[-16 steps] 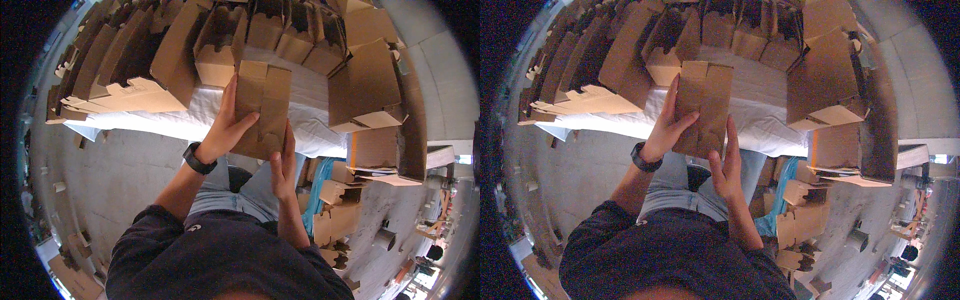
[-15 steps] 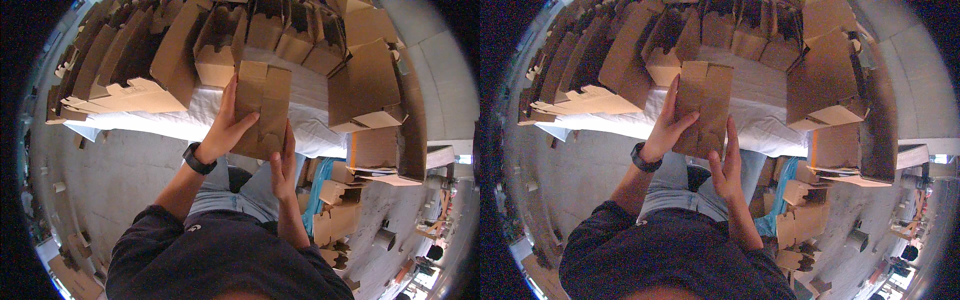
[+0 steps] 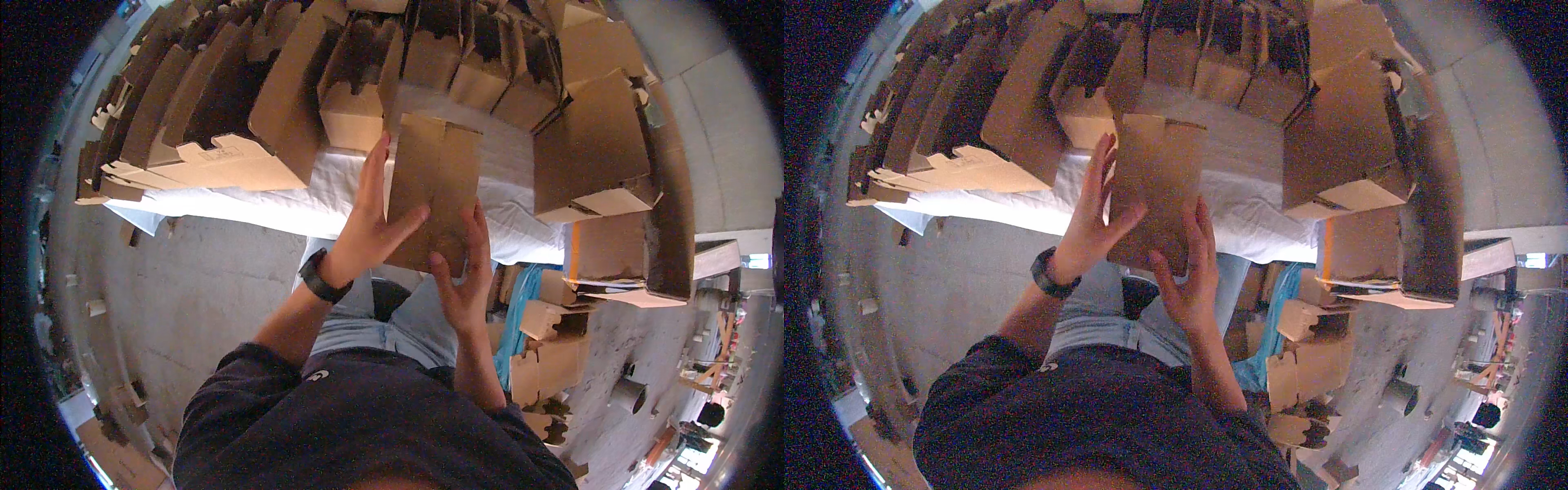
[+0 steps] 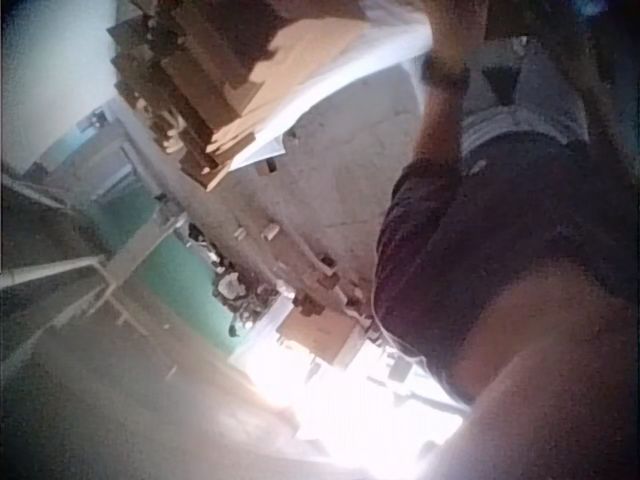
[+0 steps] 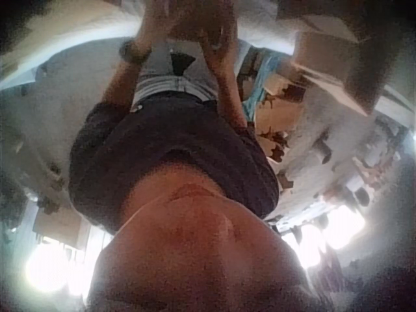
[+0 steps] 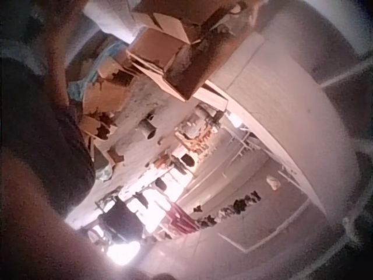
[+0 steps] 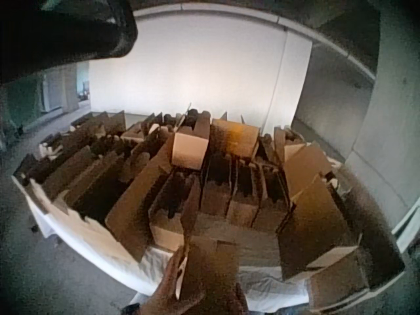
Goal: The person folds a series of small cardboard boxes by hand and arranges them in a row on a workspace.
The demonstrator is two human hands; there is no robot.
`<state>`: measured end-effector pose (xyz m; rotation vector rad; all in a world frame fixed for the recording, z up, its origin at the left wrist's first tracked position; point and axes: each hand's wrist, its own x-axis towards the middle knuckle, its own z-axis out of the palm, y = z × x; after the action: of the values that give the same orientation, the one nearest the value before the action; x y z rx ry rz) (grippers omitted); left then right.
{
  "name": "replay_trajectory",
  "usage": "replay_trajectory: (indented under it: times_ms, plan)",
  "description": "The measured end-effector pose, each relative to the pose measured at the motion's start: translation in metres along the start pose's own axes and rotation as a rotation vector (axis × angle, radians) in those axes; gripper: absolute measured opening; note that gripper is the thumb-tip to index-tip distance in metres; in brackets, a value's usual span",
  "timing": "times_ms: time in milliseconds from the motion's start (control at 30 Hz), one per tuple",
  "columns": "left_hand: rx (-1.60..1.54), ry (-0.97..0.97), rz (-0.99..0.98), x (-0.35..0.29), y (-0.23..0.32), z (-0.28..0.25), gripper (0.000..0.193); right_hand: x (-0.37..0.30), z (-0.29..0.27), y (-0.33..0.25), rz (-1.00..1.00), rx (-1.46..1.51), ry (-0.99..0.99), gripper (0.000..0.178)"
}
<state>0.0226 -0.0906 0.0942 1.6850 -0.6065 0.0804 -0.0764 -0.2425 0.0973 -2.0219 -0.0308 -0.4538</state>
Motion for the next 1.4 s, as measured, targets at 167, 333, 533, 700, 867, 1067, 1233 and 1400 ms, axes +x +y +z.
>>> replay_trajectory:
  times_ms: [167,333,533,700,867,1067,1233,1400]
  plan:
    - [0.232,-0.223,0.145,-0.012,0.026,-0.007,0.104,-0.001,-0.004,0.005,0.082,0.085,0.005,0.05]
    - [0.278,-0.257,0.132,-0.024,0.021,-0.005,0.104,0.004,-0.006,-0.001,0.118,0.216,-0.006,0.04]
    - [0.262,-0.256,0.177,-0.023,0.02,-0.003,0.103,0.003,-0.006,0.007,0.113,0.233,-0.003,0.038]
    - [0.286,-0.247,0.177,-0.022,0.022,-0.009,0.102,0.006,-0.004,0.003,0.147,0.276,0.016,0.043]
    - [0.424,-0.251,0.205,-0.02,0.019,-0.015,0.099,0.007,-0.004,0.007,0.107,0.192,-0.008,0.044]
    - [0.533,-0.208,0.19,-0.026,0.012,-0.016,0.084,0.009,-0.006,0.009,0.074,0.104,-0.049,0.044]
    - [0.365,-0.11,-0.04,-0.039,0.018,-0.013,0.069,0.01,-0.005,0.006,0.02,0.115,-0.019,0.042]
    - [0.078,0.177,0.106,-0.04,0.026,0.005,0.069,0.011,-0.004,-0.007,-0.102,-0.027,0.049,0.039]
